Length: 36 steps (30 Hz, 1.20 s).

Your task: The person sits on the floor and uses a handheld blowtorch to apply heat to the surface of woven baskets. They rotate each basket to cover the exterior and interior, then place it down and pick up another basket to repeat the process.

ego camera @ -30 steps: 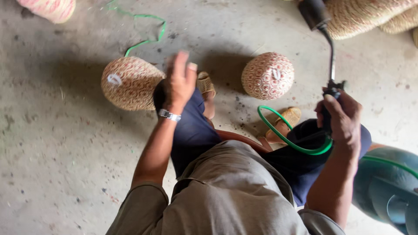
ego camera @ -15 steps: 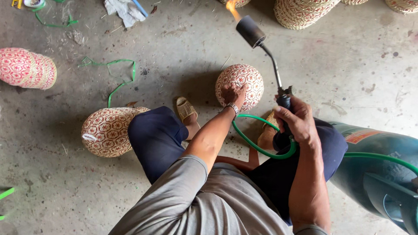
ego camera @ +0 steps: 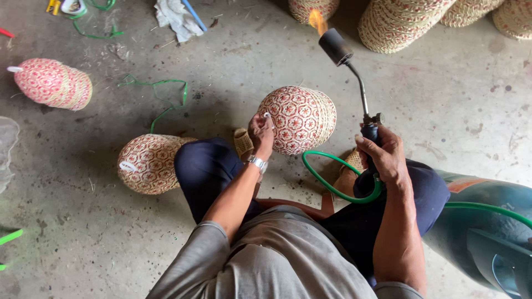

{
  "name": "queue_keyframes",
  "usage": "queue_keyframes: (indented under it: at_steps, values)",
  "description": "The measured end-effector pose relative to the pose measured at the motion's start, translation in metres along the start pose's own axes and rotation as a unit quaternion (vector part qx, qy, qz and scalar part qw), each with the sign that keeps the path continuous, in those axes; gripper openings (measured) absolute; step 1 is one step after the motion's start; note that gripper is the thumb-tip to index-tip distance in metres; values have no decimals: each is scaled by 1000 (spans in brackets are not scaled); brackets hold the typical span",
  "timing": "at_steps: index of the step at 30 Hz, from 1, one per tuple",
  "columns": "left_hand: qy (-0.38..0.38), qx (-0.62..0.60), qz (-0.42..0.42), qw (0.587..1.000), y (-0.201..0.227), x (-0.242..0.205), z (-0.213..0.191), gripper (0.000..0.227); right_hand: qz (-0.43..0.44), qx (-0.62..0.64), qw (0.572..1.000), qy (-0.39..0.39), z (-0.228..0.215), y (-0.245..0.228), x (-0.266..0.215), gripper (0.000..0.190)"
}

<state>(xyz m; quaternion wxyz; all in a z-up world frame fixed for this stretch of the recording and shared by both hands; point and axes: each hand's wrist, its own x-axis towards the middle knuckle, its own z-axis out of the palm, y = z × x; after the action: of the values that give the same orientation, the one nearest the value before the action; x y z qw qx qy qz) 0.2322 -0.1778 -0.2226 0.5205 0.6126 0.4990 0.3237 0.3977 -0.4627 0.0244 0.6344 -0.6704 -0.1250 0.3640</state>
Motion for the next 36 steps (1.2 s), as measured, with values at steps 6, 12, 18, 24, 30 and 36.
queue_keyframes:
  at_steps: [6,12,18,24,30,36]
  values:
    - [40,-197,-26,979,24,21,-93,21,17,-97,994,37,19,19,2,31]
    - [41,219,307,925,58,10,-197,26,-27,110,993,26,50,42,12,24]
    - [56,301,366,879,83,-31,-221,52,-126,85,988,23,96,75,24,22]
    - [139,336,307,880,35,-10,-245,42,-146,64,987,-6,78,51,22,15]
    - [191,351,308,863,26,21,-282,40,-153,-28,988,9,39,52,35,19]
    - [181,323,363,855,64,9,-286,51,-67,-164,981,82,59,52,38,24]
